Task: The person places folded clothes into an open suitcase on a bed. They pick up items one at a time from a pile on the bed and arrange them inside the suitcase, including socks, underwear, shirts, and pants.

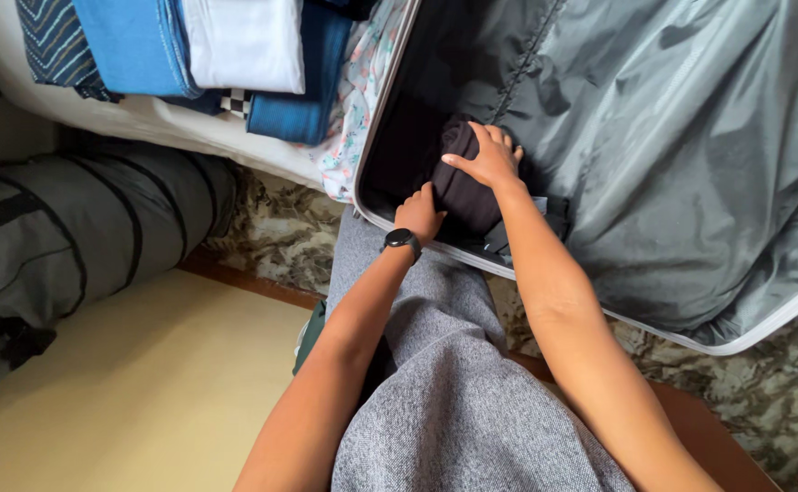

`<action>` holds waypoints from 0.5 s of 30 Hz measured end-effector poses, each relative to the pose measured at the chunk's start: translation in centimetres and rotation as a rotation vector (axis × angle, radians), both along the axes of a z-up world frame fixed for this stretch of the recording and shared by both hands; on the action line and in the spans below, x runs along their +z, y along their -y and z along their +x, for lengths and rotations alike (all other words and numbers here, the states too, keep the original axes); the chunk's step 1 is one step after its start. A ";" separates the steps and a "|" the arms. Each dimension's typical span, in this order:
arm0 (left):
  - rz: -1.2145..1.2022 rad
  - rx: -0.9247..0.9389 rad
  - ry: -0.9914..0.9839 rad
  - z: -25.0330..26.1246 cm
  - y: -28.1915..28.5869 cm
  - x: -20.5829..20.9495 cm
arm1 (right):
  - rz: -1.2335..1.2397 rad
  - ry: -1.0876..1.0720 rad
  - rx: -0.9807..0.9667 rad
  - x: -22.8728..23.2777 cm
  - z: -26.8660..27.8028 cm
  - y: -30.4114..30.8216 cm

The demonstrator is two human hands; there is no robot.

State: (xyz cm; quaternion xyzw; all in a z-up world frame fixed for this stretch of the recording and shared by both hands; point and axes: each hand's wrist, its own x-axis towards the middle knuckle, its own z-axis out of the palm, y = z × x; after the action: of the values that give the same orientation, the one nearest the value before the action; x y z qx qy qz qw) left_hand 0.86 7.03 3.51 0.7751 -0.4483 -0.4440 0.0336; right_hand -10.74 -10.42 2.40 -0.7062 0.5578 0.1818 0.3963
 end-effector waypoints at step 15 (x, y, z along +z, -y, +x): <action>-0.026 -0.067 0.143 0.3 0.0 -0.1 | -0.452 0.129 -0.027 3.3 -0.2 -4.5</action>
State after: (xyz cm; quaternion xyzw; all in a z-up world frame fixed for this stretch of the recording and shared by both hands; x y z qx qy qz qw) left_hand 1.15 7.06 3.39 0.7890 -0.4809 -0.3824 -0.0034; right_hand -10.93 -5.88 5.71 -0.7796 0.5673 0.0015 0.2653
